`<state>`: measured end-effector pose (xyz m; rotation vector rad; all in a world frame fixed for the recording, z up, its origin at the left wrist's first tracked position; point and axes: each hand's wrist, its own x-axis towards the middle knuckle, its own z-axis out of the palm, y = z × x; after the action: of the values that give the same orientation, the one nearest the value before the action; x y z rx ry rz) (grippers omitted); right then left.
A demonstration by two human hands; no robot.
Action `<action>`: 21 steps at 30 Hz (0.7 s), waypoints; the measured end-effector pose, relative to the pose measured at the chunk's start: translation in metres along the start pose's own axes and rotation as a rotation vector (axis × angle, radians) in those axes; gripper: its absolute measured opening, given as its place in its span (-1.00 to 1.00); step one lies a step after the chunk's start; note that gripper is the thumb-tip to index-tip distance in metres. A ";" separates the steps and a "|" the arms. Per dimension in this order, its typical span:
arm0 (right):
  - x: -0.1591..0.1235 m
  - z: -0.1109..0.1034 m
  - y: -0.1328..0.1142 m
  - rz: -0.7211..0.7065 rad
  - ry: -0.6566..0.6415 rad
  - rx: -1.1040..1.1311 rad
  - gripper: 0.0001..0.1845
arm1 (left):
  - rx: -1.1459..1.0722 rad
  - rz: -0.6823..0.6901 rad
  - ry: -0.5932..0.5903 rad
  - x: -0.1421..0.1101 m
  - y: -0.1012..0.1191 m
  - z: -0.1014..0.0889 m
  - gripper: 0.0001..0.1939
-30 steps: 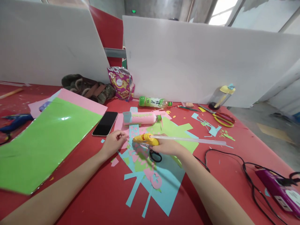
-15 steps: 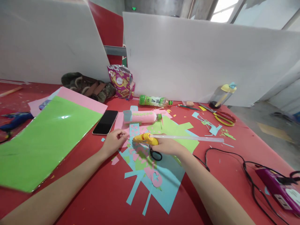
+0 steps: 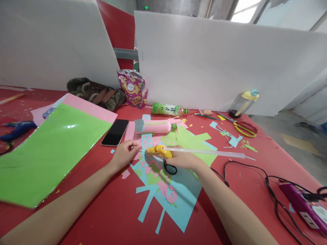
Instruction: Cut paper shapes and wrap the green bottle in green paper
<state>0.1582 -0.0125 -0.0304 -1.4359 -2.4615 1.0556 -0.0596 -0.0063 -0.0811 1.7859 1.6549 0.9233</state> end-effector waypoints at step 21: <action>-0.008 -0.005 -0.019 0.175 -0.059 0.046 -0.73 | 0.004 -0.026 0.008 0.000 0.002 0.000 -0.83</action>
<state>0.1510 -0.0225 -0.0130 -1.6546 -2.3683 1.1943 -0.0584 -0.0061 -0.0797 1.7609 1.6819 0.9171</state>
